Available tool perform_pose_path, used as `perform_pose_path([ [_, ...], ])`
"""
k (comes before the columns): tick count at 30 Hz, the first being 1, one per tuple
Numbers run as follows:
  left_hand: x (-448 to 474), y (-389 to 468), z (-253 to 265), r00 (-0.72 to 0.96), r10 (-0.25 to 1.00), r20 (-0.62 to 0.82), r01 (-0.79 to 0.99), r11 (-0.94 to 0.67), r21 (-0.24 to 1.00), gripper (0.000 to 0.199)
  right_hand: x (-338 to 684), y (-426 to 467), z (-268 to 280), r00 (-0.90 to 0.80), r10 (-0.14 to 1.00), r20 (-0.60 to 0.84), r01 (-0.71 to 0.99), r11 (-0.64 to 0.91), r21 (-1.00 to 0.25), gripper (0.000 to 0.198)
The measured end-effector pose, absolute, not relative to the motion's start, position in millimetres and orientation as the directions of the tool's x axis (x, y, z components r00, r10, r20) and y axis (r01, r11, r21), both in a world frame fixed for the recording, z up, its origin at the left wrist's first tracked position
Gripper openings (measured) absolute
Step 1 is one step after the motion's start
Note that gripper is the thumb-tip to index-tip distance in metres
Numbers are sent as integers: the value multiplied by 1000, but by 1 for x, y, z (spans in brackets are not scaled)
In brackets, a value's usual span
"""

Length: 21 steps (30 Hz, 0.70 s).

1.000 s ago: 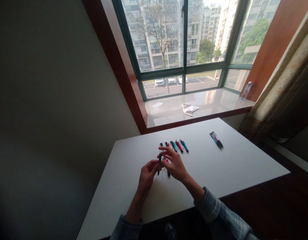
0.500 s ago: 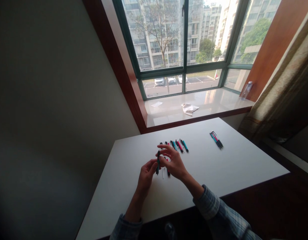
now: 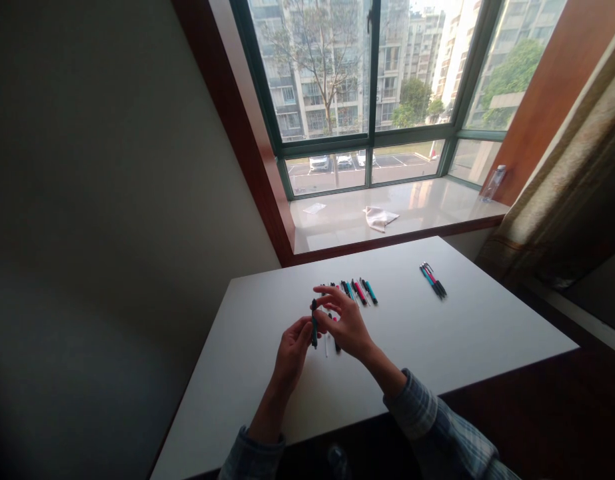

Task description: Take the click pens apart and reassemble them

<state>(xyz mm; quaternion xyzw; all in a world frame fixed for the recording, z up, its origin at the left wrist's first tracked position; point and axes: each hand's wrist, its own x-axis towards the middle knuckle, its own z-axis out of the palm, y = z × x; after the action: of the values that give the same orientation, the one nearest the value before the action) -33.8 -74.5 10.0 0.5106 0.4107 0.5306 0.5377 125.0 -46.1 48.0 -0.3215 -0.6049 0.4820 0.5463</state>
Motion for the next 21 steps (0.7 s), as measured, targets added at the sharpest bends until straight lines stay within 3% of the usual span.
perform_pose_path([
  [5,-34,-76,10,127,988,92,-186,-67,980,37,124,-44,57,-205,908,364,-167,334,-928,34],
  [12,-34,-76,8,146,986,83,-190,-55,980,31,131,-40,83,-198,884,424,-176,393,-902,41],
  [17,-34,-74,5,152,985,81,-196,-50,979,30,148,-30,97,-86,904,419,-272,383,-883,44],
  [19,-34,-73,4,135,987,82,-201,-54,978,30,158,-26,90,-41,922,385,-222,367,-903,42],
  [21,-34,-73,4,119,989,83,-205,-57,977,29,168,-24,74,-71,945,320,-57,316,-947,41],
])
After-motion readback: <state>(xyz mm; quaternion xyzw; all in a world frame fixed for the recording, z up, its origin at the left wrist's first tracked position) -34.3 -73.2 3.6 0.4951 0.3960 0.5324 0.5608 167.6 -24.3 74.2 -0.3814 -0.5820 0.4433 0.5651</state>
